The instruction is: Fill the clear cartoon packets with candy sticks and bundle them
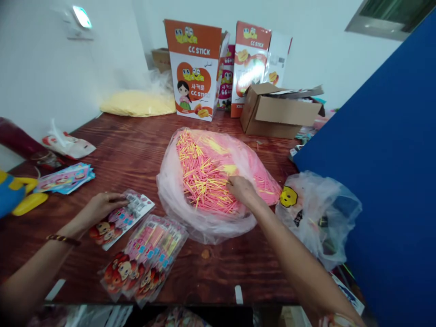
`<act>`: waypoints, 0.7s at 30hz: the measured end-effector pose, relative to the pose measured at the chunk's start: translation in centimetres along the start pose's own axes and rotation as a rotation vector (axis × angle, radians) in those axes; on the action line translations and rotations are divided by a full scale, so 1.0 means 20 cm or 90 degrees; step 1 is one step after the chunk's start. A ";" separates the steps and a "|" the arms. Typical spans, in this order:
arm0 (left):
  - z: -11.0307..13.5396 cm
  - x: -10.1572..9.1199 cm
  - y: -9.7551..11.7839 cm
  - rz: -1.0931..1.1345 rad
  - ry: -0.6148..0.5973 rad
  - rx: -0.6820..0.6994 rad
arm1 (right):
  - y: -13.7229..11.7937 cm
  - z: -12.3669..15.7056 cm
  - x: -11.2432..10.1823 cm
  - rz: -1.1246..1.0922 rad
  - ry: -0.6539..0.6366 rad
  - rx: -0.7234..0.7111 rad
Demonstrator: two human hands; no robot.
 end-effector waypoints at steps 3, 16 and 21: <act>0.01 -0.01 0.03 -0.064 0.022 0.000 | -0.03 -0.04 0.01 0.034 -0.001 -0.051; 0.11 -0.01 0.22 0.209 0.034 -0.011 | 0.14 -0.09 -0.03 0.106 0.106 0.096; 0.17 -0.04 0.28 0.324 0.072 -0.035 | 0.13 -0.05 -0.01 0.145 0.087 -0.024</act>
Point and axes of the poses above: each hand's wrist, its own z-axis away from the middle knuckle, its own x-axis out of the palm, y = z × x, the point moved 1 cm from there along -z, towards the middle knuckle, and after that the axes turned 14 degrees about -y, right-handed, at the moved point
